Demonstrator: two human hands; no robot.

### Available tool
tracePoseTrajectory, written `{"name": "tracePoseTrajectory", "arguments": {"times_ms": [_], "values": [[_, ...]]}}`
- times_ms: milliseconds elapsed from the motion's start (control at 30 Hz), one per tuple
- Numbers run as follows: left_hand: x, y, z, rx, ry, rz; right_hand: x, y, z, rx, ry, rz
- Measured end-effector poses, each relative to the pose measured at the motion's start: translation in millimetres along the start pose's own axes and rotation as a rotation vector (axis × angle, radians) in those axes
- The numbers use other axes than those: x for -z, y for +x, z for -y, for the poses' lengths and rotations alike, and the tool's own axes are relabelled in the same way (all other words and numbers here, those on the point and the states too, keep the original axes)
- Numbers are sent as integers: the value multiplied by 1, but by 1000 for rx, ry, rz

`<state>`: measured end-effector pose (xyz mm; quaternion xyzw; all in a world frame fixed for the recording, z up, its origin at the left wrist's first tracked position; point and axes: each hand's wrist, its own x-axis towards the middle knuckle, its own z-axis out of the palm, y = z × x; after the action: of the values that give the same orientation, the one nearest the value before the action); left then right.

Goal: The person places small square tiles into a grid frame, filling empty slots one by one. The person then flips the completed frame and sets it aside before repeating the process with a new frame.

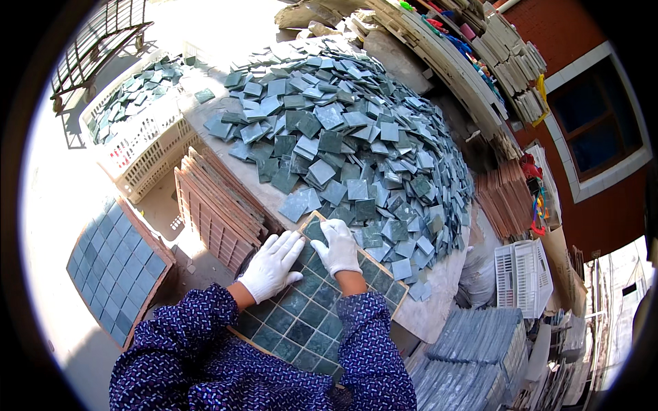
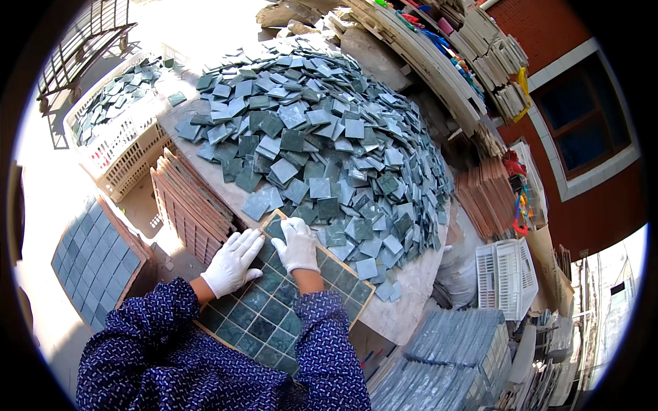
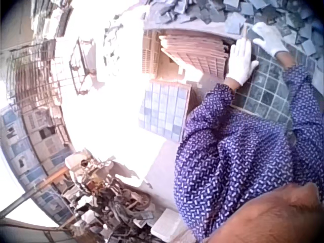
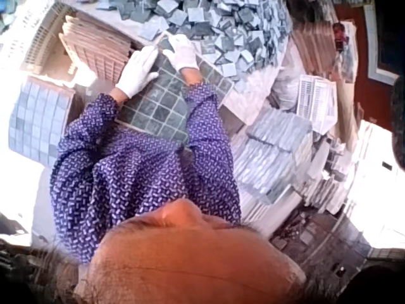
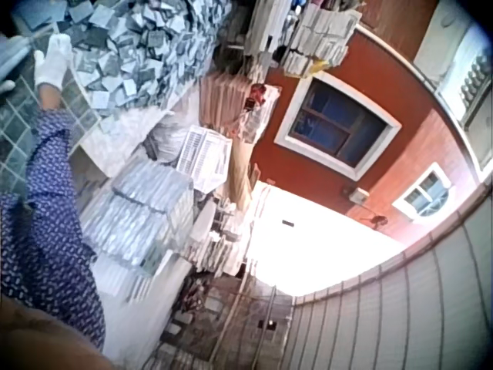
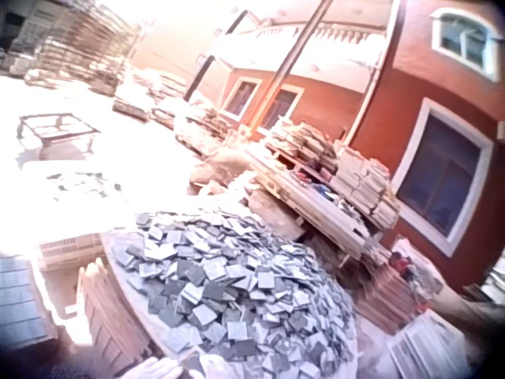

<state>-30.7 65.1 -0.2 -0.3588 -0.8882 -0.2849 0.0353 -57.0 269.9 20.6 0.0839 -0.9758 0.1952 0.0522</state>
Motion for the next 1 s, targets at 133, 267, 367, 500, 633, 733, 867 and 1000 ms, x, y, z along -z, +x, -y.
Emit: {"name": "tracePoseTrajectory", "arguments": {"times_ms": [133, 267, 367, 500, 633, 733, 867, 1000], "values": [[-10, 4, -7, -11, 165, 38, 19, -4, -9, -88, 250, -59], [-3, 28, -6, -101, 212, 22, 39, -38, -28, -275, 299, -317], [-14, 60, -3, -231, 204, 22, 41, -83, -44, -301, 170, -434], [-26, 84, -3, -141, 201, 43, 34, -141, -46, -496, 258, -442], [-23, 73, -9, -131, 238, 81, 28, -155, -50, -369, 129, -512], [-18, 46, -10, -140, 256, 119, 31, -145, -42, -331, 35, -478], [-10, 27, -21, -153, 237, 101, 32, -126, -43, -325, -101, -394], [-4, 11, -25, -108, 283, 100, 3, -113, -23, -236, -274, -203]]}}
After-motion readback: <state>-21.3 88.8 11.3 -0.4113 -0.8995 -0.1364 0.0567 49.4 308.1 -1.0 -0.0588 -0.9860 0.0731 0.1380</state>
